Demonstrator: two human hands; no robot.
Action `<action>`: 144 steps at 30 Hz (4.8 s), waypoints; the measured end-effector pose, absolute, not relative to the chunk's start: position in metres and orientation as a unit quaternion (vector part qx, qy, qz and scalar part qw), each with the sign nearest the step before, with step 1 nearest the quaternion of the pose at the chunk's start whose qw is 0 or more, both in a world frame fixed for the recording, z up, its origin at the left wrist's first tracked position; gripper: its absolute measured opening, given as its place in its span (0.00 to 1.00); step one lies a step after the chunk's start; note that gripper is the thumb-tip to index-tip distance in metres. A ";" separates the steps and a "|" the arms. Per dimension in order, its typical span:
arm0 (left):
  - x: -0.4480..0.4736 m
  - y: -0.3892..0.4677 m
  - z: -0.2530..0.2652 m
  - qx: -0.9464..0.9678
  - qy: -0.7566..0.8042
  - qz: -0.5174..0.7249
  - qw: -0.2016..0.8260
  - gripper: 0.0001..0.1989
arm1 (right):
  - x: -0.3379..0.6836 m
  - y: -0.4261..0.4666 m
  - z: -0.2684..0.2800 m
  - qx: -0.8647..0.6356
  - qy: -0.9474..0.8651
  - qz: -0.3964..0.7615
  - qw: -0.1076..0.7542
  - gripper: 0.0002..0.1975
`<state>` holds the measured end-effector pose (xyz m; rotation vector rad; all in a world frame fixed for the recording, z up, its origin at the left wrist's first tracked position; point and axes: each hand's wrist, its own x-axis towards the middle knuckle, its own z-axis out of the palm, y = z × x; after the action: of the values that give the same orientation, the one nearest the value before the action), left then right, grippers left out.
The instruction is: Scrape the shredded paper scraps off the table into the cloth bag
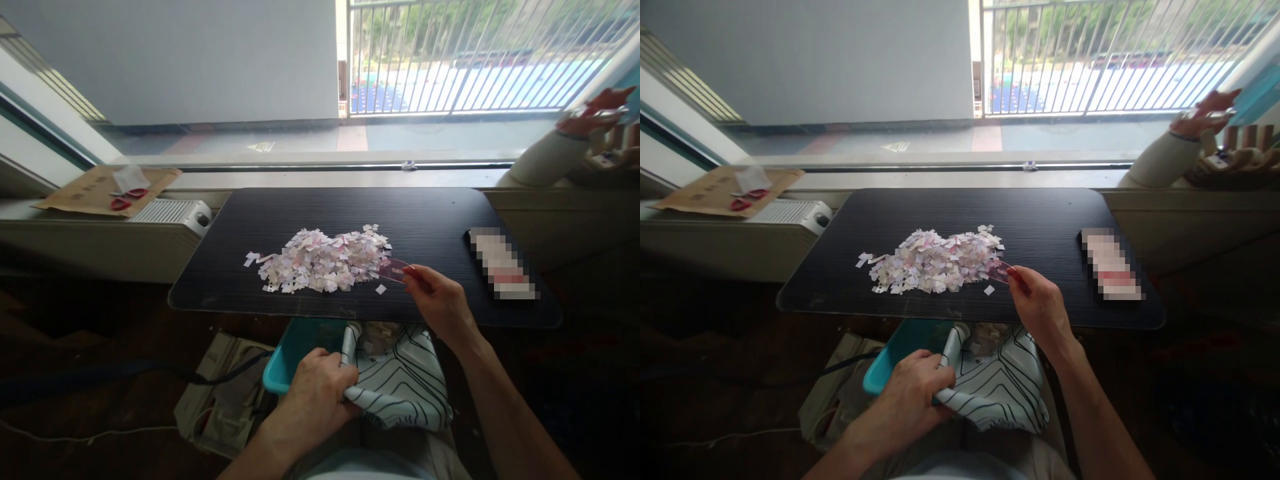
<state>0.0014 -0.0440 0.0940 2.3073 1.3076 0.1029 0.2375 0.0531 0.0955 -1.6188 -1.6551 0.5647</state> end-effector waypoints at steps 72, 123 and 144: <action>0.026 -0.043 0.099 0.872 0.433 0.005 0.230 0.09 | 0.249 0.043 0.096 -0.634 -0.642 0.242 0.357 0.12; 0.037 -0.040 0.104 0.879 0.424 -0.003 0.217 0.13 | 0.241 0.035 0.086 -0.603 -0.627 0.342 0.354 0.17; 0.029 -0.040 0.110 0.872 0.439 -0.008 0.215 0.12 | 0.225 0.040 0.085 -0.523 -0.703 0.387 0.288 0.14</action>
<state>0.0288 -0.0403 0.1100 2.4193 1.2165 -0.0220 0.2255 0.0399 0.0845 -1.3969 -1.8764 1.0346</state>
